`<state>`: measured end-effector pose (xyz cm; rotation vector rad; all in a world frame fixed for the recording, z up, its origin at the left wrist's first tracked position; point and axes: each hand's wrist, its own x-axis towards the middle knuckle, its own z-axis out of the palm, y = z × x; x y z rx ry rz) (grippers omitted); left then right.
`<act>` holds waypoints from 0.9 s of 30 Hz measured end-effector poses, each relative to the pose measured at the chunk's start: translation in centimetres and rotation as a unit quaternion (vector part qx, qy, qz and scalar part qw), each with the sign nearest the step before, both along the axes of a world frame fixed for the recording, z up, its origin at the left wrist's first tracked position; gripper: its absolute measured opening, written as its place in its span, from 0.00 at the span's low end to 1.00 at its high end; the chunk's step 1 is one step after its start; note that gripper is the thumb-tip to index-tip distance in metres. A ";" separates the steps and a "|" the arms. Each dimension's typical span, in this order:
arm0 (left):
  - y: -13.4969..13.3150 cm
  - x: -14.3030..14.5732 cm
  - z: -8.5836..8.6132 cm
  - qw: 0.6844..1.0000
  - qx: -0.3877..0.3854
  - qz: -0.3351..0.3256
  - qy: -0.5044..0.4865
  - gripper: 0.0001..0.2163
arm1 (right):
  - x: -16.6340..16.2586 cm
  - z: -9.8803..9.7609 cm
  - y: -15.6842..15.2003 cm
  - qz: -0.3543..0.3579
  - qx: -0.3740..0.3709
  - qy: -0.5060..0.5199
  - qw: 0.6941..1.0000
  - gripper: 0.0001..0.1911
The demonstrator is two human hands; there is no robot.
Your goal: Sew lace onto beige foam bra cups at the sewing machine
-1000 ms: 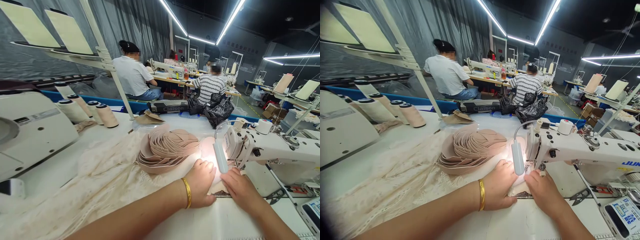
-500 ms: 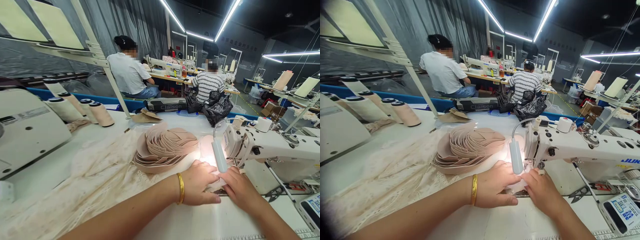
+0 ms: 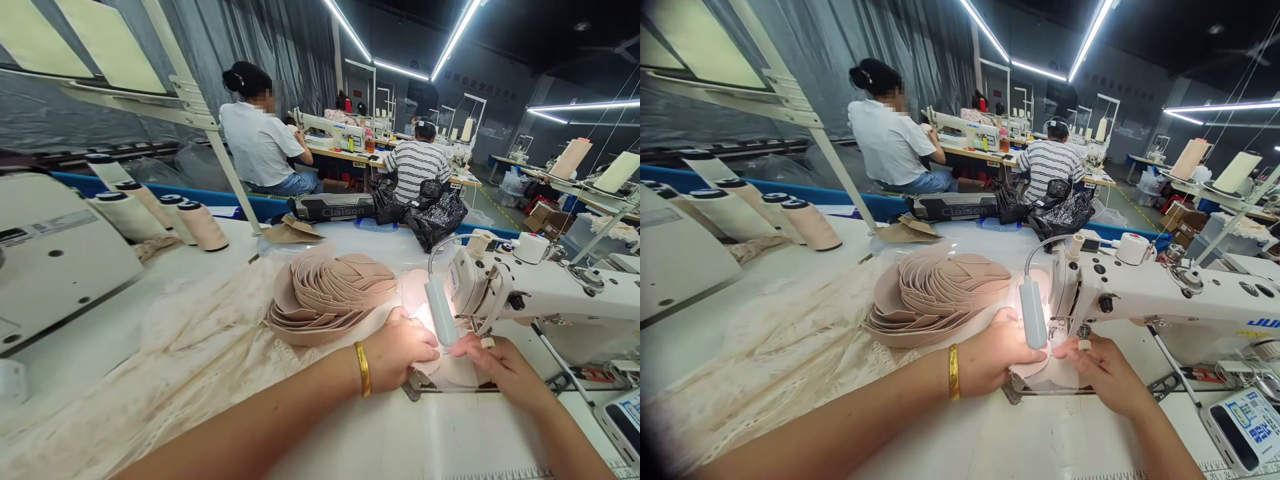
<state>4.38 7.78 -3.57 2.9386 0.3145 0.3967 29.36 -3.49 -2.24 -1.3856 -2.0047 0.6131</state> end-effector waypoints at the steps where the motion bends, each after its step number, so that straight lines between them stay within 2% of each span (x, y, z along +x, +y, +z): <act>1: 0.2 0.0 -0.1 1.000 0.007 0.003 0.000 0.22 | -0.3 -0.6 0.2 -0.011 0.008 -0.012 1.000 0.20; 5: 0.4 0.1 -0.4 0.999 0.030 0.015 -0.014 0.19 | -1.3 -2.9 0.9 -0.052 0.104 -0.134 0.984 0.16; 9: 0.5 0.0 -0.8 0.999 0.037 0.013 -0.027 0.19 | -1.3 -3.1 0.7 -0.066 0.151 -0.200 0.966 0.16; 15: 0.5 0.0 -0.9 0.999 0.032 0.013 -0.032 0.21 | -1.8 -2.6 0.2 -0.032 0.099 -0.161 0.982 0.14; 20: 0.1 0.0 -0.3 0.999 0.024 0.025 -0.038 0.17 | -2.4 -2.3 0.0 -0.016 0.054 -0.146 0.988 0.16; 23: 0.0 0.0 -0.2 0.999 0.013 0.023 -0.041 0.14 | -2.7 -1.8 -0.2 0.005 0.054 -0.156 0.986 0.19; 27: 0.0 0.1 -0.2 0.999 -0.005 0.027 -0.029 0.17 | -3.3 -1.5 -0.2 0.022 0.074 -0.167 0.983 0.19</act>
